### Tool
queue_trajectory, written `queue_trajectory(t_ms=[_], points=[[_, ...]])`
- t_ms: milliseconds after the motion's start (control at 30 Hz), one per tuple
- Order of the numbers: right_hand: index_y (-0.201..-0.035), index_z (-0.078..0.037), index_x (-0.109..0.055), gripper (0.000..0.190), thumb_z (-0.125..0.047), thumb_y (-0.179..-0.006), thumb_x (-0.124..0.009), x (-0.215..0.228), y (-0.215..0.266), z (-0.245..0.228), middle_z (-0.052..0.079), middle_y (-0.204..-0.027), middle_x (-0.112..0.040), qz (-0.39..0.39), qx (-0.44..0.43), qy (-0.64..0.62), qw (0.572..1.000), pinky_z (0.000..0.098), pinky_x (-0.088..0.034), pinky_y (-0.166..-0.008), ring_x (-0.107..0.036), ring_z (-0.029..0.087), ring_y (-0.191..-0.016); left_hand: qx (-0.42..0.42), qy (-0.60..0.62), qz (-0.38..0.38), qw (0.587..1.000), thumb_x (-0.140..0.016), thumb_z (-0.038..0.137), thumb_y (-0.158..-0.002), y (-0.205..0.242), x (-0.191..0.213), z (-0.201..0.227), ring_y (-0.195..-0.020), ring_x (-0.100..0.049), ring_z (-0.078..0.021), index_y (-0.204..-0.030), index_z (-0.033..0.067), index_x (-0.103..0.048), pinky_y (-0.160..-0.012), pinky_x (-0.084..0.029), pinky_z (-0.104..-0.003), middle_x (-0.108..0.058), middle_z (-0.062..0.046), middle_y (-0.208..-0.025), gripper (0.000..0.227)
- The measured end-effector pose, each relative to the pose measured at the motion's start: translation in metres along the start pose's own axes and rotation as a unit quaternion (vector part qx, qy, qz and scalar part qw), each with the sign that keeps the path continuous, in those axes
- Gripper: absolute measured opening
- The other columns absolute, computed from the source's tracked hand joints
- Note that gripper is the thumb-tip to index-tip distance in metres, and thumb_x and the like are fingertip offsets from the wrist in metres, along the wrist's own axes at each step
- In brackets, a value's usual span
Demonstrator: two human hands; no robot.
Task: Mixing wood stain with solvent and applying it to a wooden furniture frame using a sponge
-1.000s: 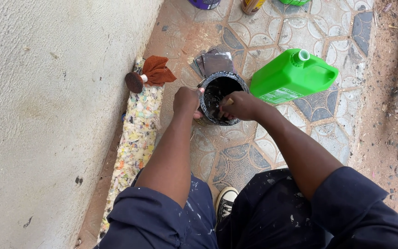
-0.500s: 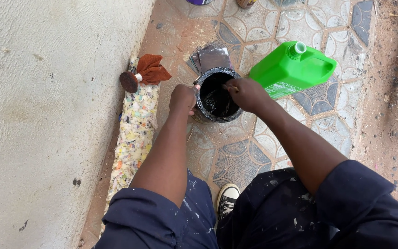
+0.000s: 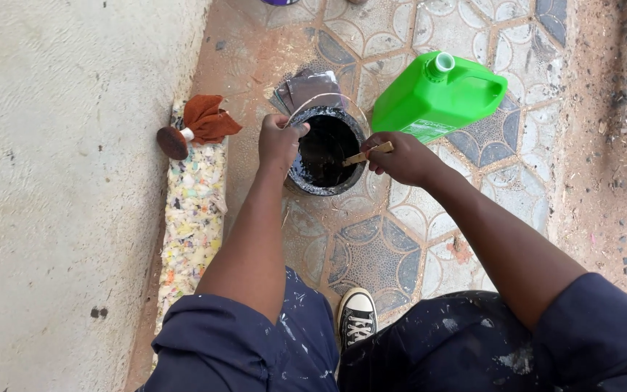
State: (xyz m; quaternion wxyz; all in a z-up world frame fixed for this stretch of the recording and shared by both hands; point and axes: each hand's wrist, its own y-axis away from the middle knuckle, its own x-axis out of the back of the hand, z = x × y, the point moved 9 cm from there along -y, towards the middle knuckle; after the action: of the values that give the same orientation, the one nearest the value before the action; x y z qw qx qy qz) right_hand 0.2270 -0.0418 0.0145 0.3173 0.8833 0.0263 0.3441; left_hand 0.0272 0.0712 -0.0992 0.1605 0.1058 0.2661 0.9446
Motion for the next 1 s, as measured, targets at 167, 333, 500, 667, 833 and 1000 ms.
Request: queue_trajectory(t_ms=[167, 333, 500, 667, 833, 1000], points=[[-0.122, -0.008, -0.071, 0.031, -0.024, -0.096, -0.062, 0.002, 0.023, 0.000, 0.016, -0.097, -0.077, -0.019, 0.005, -0.054, 0.998, 0.0380, -0.057, -0.091, -0.075, 0.026, -0.095, -0.001, -0.163, 0.037, 0.986, -0.072, 0.057, -0.090, 0.016, 0.006, 0.028, -0.126, -0.056, -0.0411, -0.135, 0.0093, -0.055, -0.104, -0.048, -0.058, -0.052, -0.018, -0.129, 0.068], [-0.124, -0.011, -0.069, 0.032, -0.030, -0.099, -0.063, 0.009, 0.046, 0.021, 0.015, -0.102, -0.078, 0.008, -0.011, -0.072, 0.997, 0.0406, -0.055, -0.097, -0.075, 0.026, -0.102, 0.061, -0.285, -0.010, 0.956, -0.059, 0.073, -0.090, 0.023, -0.025, 0.032, -0.107, -0.068, -0.0406, -0.129, 0.0075, -0.066, -0.085, -0.054, -0.057, -0.067, -0.019, -0.114, 0.076], [-0.126, -0.014, -0.071, 0.032, -0.028, -0.099, -0.062, -0.001, 0.051, 0.074, 0.014, -0.101, -0.079, 0.008, -0.044, -0.083, 0.996, 0.0419, -0.054, -0.098, -0.076, 0.027, -0.100, 0.020, -0.336, -0.008, 0.942, -0.054, 0.042, -0.100, 0.011, -0.076, 0.039, -0.100, -0.073, -0.0401, -0.110, 0.0043, -0.075, -0.087, -0.057, -0.053, -0.073, -0.019, -0.099, 0.044], [-0.125, -0.014, -0.071, 0.032, -0.031, -0.099, -0.062, 0.002, 0.092, 0.075, 0.015, -0.102, -0.078, 0.023, -0.082, -0.105, 0.991, 0.0421, -0.054, -0.100, -0.076, 0.027, -0.101, -0.002, -0.343, -0.045, 0.938, -0.053, 0.031, -0.099, 0.027, -0.108, 0.026, -0.094, -0.073, -0.0404, -0.102, 0.0028, -0.075, -0.081, -0.059, -0.052, -0.072, -0.019, -0.091, 0.035], [-0.118, -0.007, -0.073, 0.031, -0.028, -0.100, -0.058, 0.022, 0.118, 0.069, 0.020, -0.097, -0.077, 0.059, -0.063, -0.143, 0.986, 0.0397, -0.059, -0.092, -0.075, 0.030, -0.097, -0.018, -0.348, -0.118, 0.930, -0.048, 0.017, -0.102, 0.054, -0.129, 0.045, -0.102, -0.072, -0.0422, -0.111, -0.0054, -0.073, -0.088, -0.059, -0.052, -0.072, -0.024, -0.098, 0.034], [-0.114, -0.003, -0.072, 0.033, -0.028, -0.099, -0.057, 0.021, 0.122, 0.094, 0.017, -0.085, -0.073, 0.127, -0.035, -0.215, 0.968, 0.0369, -0.060, -0.087, -0.074, 0.026, -0.088, -0.043, -0.282, -0.098, 0.953, -0.047, 0.014, -0.099, 0.044, -0.098, 0.045, -0.104, -0.070, -0.0449, -0.122, -0.0040, -0.068, -0.086, -0.058, -0.054, -0.070, -0.026, -0.105, 0.036]])
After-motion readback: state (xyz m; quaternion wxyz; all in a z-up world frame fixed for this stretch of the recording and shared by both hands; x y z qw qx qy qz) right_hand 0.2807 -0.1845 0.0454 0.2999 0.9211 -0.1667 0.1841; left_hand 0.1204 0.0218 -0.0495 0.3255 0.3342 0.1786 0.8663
